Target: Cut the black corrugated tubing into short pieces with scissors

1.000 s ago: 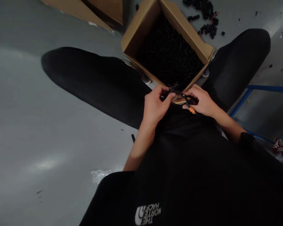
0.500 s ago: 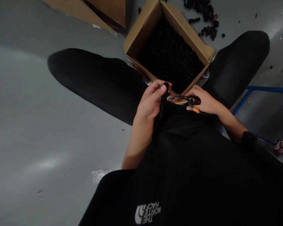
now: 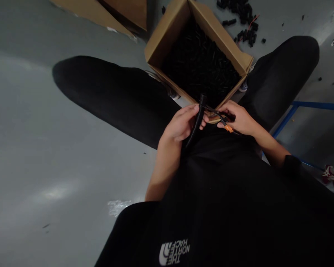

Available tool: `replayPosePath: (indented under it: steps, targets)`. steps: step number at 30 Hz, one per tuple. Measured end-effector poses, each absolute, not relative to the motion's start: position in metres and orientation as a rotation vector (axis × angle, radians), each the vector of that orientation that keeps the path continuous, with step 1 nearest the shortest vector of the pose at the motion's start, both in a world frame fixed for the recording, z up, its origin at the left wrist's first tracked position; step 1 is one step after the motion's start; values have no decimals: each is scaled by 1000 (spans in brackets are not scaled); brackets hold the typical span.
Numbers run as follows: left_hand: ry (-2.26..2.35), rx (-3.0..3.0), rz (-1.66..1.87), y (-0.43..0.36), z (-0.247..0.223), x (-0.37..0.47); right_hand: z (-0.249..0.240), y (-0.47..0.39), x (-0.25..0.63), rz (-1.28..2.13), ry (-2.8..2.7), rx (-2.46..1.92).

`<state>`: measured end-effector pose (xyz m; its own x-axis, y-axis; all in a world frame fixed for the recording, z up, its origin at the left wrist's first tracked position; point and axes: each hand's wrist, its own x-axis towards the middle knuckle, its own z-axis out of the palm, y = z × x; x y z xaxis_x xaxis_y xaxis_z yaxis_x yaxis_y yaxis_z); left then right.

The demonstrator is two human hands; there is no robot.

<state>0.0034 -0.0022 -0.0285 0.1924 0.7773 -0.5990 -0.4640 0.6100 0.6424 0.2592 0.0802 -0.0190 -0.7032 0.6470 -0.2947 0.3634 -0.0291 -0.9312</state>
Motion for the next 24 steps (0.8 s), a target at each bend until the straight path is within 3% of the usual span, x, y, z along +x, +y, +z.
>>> replayPosePath:
  steps: [9, 24]
  targets:
    - [1201, 519, 1063, -8, -24, 21, -19, 79, 252, 1636, -2137, -1031]
    - [1593, 843, 1075, -8, -23, 9, -17, 75, 244, 1681, -2109, -1089]
